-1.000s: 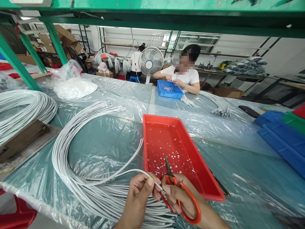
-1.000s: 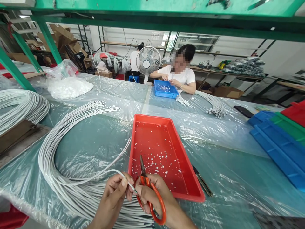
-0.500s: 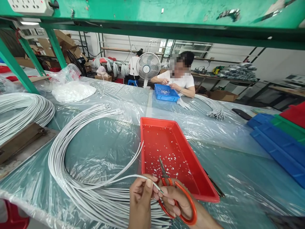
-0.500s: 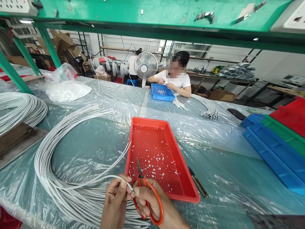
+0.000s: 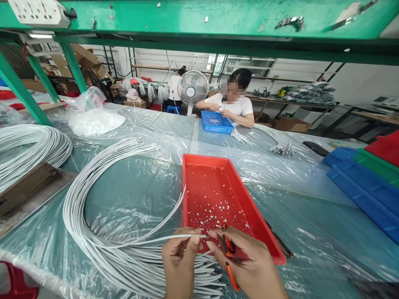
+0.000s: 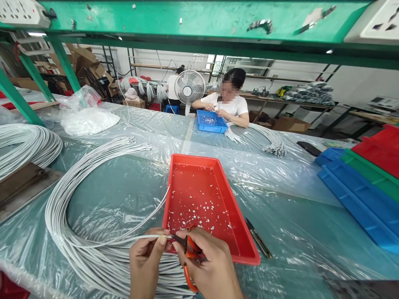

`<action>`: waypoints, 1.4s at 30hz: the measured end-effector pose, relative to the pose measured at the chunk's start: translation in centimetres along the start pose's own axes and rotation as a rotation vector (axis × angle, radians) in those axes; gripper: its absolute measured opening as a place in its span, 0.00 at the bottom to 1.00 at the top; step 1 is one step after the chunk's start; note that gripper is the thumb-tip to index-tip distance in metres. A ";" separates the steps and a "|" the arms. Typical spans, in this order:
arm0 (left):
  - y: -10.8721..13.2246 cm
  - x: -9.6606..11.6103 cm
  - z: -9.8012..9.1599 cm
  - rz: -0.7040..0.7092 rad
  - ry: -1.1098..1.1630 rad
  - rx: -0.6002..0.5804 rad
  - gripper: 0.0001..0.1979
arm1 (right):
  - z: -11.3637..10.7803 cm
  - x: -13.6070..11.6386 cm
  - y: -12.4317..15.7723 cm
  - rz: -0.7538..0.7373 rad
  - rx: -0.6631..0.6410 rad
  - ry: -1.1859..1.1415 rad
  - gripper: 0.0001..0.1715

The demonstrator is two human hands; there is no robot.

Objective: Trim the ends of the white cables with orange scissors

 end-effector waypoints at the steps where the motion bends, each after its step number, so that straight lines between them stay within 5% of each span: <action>1: 0.0 -0.1 0.0 0.007 -0.006 -0.009 0.04 | 0.0 -0.1 -0.1 -0.014 -0.021 0.017 0.07; 12: 0.0 0.1 -0.1 0.129 -0.014 0.050 0.04 | 0.0 -0.9 -0.3 -0.143 -0.070 0.294 0.06; 19: -0.1 0.0 0.2 -0.069 -0.006 0.062 0.02 | 1.0 -0.5 0.5 -0.376 0.120 0.503 0.07; 25: -0.6 -0.1 1.4 -0.291 0.125 0.092 0.10 | 1.0 0.2 0.8 -0.517 0.140 0.599 0.07; 31: -1.2 0.1 2.0 -0.338 0.159 0.132 0.14 | 0.6 1.0 1.5 -0.623 0.142 0.601 0.08; 35: -1.4 0.3 2.2 -0.373 0.164 0.148 0.15 | -0.3 2.3 1.0 -0.542 0.161 0.638 0.08; 42: -1.5 0.1 2.3 -0.404 0.206 0.172 0.15 | -2.2 4.5 -1.1 -0.118 0.254 0.747 0.10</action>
Point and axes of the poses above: each hand's wrist, its own y-axis away from the middle knuckle, its own z-axis out of the palm, x = y × z, the point moved 2 cm from there along -y, towards the middle knuckle, and after that the axes turned 6 degrees about y, right-handed, at the moved point
